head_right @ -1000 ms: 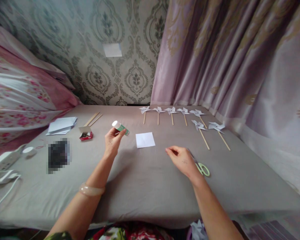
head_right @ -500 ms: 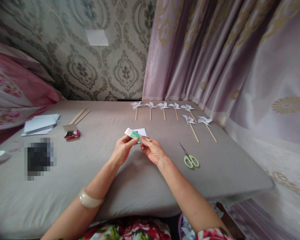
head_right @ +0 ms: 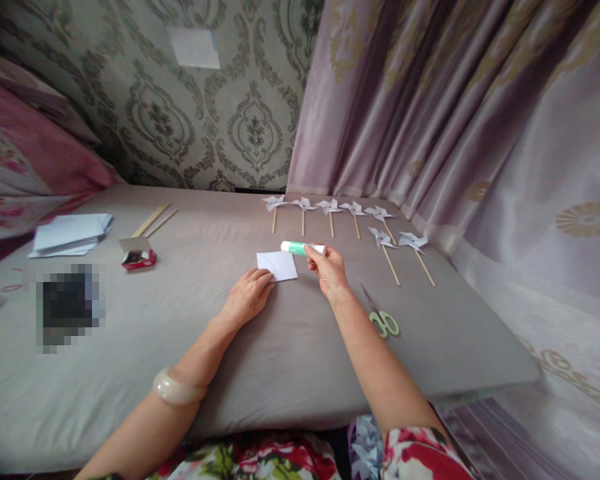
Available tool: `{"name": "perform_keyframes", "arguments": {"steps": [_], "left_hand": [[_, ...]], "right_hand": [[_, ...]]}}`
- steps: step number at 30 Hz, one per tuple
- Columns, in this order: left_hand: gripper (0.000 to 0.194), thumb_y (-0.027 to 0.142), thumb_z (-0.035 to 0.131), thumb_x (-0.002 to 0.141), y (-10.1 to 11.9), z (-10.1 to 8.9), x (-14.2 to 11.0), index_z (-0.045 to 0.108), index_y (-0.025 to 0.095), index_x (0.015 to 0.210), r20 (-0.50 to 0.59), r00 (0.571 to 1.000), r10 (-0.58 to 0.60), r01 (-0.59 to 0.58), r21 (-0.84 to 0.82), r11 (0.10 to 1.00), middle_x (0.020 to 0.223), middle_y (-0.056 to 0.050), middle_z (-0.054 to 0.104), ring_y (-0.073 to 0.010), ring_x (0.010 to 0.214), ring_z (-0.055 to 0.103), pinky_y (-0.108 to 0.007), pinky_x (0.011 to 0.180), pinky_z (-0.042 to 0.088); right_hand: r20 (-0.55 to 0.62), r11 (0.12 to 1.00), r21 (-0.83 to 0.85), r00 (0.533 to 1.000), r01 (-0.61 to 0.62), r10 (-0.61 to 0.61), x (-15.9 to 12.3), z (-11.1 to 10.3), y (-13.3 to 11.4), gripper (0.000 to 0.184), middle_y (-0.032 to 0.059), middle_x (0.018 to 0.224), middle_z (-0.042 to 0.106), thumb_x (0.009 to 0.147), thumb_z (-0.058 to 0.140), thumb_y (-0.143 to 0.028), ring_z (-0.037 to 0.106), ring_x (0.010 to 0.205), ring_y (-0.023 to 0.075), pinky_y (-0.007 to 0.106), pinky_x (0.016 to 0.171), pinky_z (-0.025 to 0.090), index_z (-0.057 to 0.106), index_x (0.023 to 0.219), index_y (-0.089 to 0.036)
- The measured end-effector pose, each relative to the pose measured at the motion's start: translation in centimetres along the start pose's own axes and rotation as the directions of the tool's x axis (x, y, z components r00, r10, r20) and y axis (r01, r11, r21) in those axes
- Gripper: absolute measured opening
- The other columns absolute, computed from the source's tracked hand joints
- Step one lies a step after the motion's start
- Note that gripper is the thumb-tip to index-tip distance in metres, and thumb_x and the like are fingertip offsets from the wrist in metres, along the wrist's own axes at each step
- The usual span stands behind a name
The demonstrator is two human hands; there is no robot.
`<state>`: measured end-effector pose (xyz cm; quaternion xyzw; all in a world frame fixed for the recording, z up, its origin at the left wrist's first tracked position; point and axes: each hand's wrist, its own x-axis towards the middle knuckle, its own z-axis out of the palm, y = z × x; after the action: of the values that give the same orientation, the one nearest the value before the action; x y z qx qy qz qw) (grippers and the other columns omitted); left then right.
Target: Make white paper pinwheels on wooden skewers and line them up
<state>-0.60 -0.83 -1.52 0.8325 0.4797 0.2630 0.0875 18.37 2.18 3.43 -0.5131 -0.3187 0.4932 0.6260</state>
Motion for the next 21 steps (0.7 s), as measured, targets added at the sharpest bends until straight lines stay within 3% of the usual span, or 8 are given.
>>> {"name": "perform_keyframes", "arguments": {"steps": [4, 9, 12, 17, 21], "left_hand": [[0.020, 0.020, 0.044, 0.089, -0.2, 0.5, -0.2, 0.062, 0.020, 0.099, 0.082, 0.997, -0.003, -0.003, 0.065, 0.998, 0.111, -0.010, 0.061, -0.0224, 0.105, 0.054, -0.037, 0.094, 0.044], [0.019, 0.018, 0.044, 0.089, -0.2, 0.4, -0.3, 0.062, 0.020, 0.094, 0.084, 0.996, 0.011, -0.017, 0.070, 0.997, 0.104, -0.011, 0.061, -0.0241, 0.100, 0.055, -0.038, 0.091, 0.045], [0.021, 0.019, 0.041, 0.090, 0.0, 0.3, -0.3, 0.061, 0.020, 0.094, 0.106, 0.994, 0.020, -0.035, 0.136, 0.990, 0.102, -0.010, 0.061, -0.0238, 0.098, 0.055, -0.037, 0.090, 0.044], [0.018, 0.019, 0.044, 0.090, 0.0, 0.3, -0.3, 0.059, 0.019, 0.100, 0.093, 0.995, 0.020, -0.032, 0.123, 0.992, 0.104, -0.011, 0.061, -0.0247, 0.102, 0.053, -0.039, 0.093, 0.042], [0.020, 0.025, 0.044, 0.090, -0.2, 0.6, -0.3, 0.057, 0.019, 0.104, 0.087, 0.996, 0.013, -0.027, 0.164, 0.986, 0.111, -0.011, 0.059, -0.0255, 0.105, 0.052, -0.040, 0.094, 0.041]], "right_hand": [[0.032, 0.963, -0.217, 0.988, 0.157, -0.153, 1.1, 0.6, 1.3, 0.043, -0.0060, 0.060, 0.057, 0.054, 0.079, -0.040, 0.050, 0.051, 0.0081, 0.019, 0.043, 0.039, 0.058, 0.083, -0.017], [0.228, 0.811, -0.461, 0.932, 0.359, -0.283, 2.0, 1.2, 2.1, 0.040, -0.0005, 0.074, 0.064, 0.063, 0.070, -0.043, 0.057, 0.063, 0.0131, 0.024, 0.056, 0.046, 0.057, 0.090, -0.017], [0.319, 0.702, -0.555, 0.894, 0.446, -0.316, 1.9, 1.9, 2.2, 0.035, 0.0015, 0.077, 0.067, 0.067, 0.067, -0.040, 0.059, 0.068, 0.0150, 0.027, 0.065, 0.048, 0.058, 0.093, -0.017], [0.429, 0.527, -0.659, 0.844, 0.537, -0.323, 1.5, 2.9, 2.2, 0.031, 0.0020, 0.080, 0.068, 0.073, 0.064, -0.035, 0.059, 0.067, 0.0151, 0.027, 0.067, 0.047, 0.059, 0.099, -0.019], [0.507, 0.437, -0.680, 0.808, 0.589, -0.301, 1.5, 3.3, 2.3, 0.030, 0.0027, 0.083, 0.068, 0.075, 0.062, -0.032, 0.059, 0.068, 0.0154, 0.027, 0.067, 0.046, 0.059, 0.102, -0.019]]}}
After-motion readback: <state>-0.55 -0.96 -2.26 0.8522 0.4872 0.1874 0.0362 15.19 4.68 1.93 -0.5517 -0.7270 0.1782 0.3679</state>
